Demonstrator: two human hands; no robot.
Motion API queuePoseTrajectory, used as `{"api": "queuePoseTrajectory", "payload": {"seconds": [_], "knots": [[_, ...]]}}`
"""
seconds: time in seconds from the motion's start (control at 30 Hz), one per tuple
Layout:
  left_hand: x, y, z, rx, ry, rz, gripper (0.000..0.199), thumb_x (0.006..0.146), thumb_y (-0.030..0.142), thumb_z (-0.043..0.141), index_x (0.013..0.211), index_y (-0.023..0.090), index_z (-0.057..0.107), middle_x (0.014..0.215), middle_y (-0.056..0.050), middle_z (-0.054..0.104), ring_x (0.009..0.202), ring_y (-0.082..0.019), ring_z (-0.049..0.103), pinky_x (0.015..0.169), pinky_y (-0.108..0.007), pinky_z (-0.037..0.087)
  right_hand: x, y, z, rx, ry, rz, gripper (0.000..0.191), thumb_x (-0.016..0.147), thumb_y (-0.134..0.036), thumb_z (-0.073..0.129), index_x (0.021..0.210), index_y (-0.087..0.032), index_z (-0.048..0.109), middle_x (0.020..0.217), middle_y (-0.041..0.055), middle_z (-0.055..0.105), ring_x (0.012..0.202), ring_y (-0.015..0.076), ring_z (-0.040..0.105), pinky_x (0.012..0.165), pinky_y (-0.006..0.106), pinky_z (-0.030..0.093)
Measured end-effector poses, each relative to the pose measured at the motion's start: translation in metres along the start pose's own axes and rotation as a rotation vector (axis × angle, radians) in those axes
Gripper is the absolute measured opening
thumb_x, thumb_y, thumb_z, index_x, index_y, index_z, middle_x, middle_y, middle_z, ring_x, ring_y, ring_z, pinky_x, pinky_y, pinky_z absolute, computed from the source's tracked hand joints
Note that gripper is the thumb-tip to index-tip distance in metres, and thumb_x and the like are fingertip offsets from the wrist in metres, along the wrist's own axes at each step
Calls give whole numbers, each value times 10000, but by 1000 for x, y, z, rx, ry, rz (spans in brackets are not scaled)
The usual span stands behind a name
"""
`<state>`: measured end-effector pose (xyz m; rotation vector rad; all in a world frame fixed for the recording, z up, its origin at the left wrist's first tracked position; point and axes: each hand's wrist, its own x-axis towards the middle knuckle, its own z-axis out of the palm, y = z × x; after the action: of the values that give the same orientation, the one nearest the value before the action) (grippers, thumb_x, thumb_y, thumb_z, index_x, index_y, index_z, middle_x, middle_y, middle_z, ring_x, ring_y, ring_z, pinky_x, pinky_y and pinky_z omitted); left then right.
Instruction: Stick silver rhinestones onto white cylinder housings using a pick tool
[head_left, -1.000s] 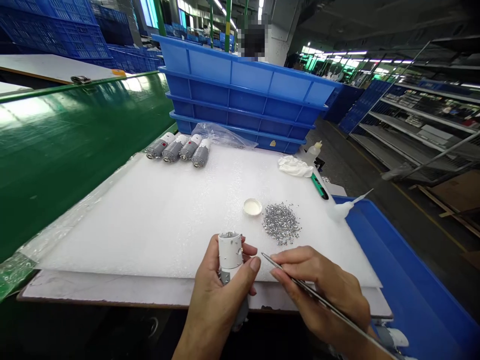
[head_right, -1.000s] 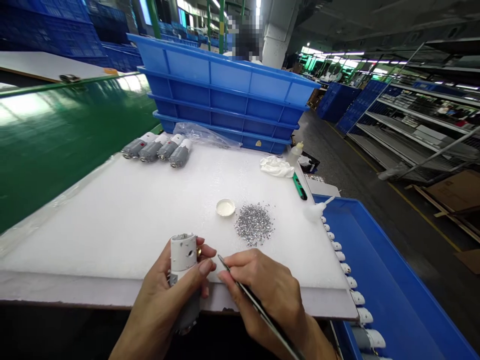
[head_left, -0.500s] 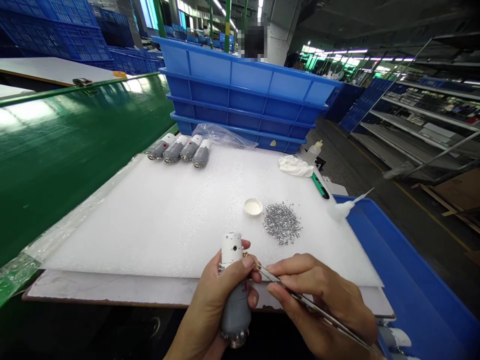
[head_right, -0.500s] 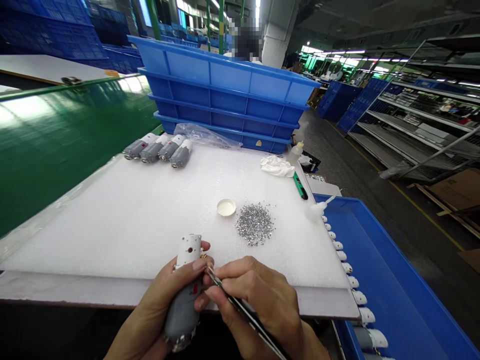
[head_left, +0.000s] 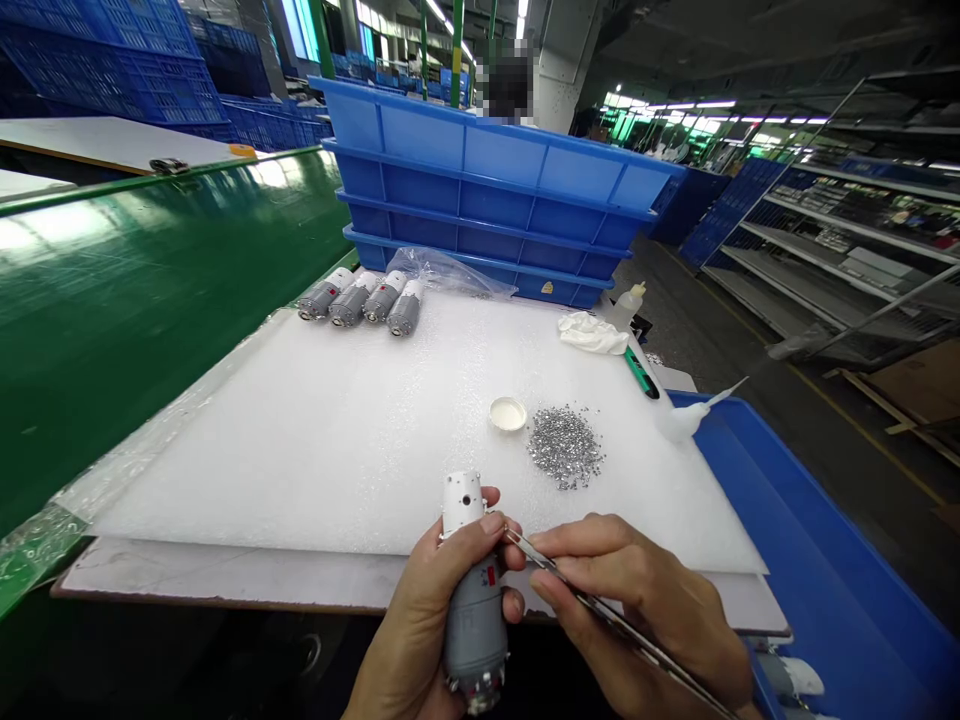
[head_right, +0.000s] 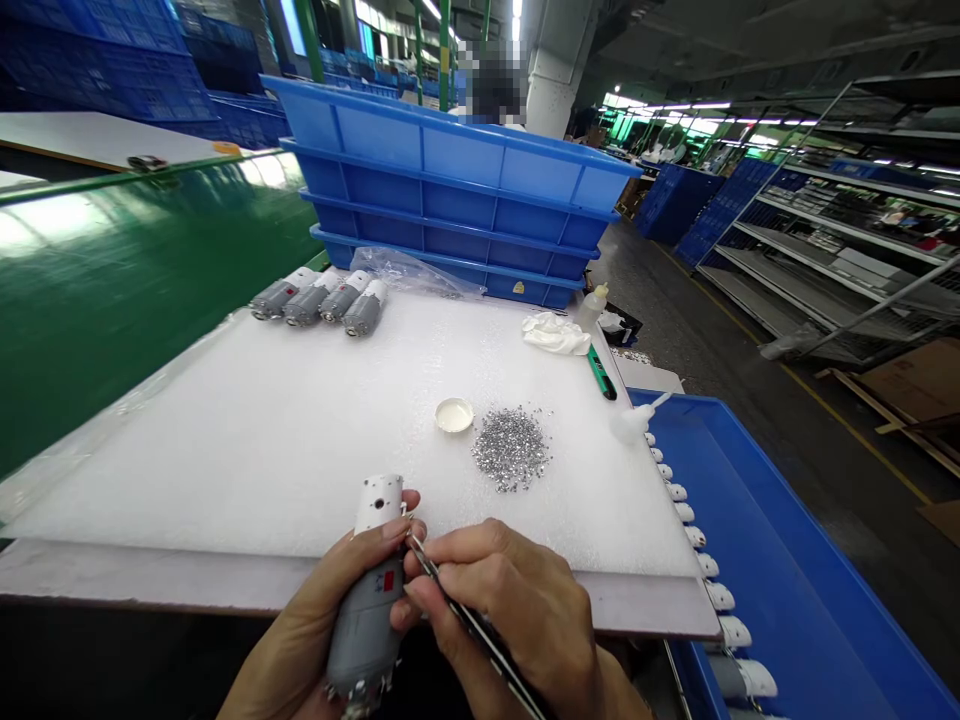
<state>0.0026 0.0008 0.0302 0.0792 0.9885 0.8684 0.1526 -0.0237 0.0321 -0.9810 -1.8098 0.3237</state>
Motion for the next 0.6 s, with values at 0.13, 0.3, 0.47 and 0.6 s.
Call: {"api": "queuePoseTrajectory", "payload": {"seconds": [0.13, 0.3, 0.47, 0.6], "knots": [[-1, -1, 2, 2, 36, 5, 255, 731, 167, 809, 950, 154, 681, 692, -32, 732, 551, -121, 647, 563, -219, 577, -4, 4, 0, -20, -9, -28, 366, 798, 55, 666, 1022, -233, 628, 883, 14, 781, 853, 142, 761, 750, 200, 648], [2, -2, 4, -45, 35, -47, 236, 729, 183, 816, 921, 172, 680, 707, -17, 730, 545, -103, 635, 561, -206, 568, -5, 5, 0, -22, -24, -33, 392, 814, 46, 651, 1091, -229, 623, 897, 35, 784, 831, 171, 766, 723, 253, 664], [3, -3, 4, -37, -25, -41, 254, 746, 206, 806, 954, 185, 662, 686, -1, 714, 514, -91, 610, 547, -192, 551, -4, 1, 4, 13, 28, 4, 373, 808, 69, 638, 1027, -232, 626, 876, 20, 784, 837, 163, 763, 725, 232, 650], [2, -2, 1, 58, -92, 22, 323, 784, 249, 780, 1062, 183, 631, 683, 7, 682, 488, -90, 577, 498, -183, 496, -5, 7, 6, 176, 156, 257, 183, 856, -54, 667, 864, -233, 630, 861, 9, 748, 735, 130, 729, 621, 205, 598]]}}
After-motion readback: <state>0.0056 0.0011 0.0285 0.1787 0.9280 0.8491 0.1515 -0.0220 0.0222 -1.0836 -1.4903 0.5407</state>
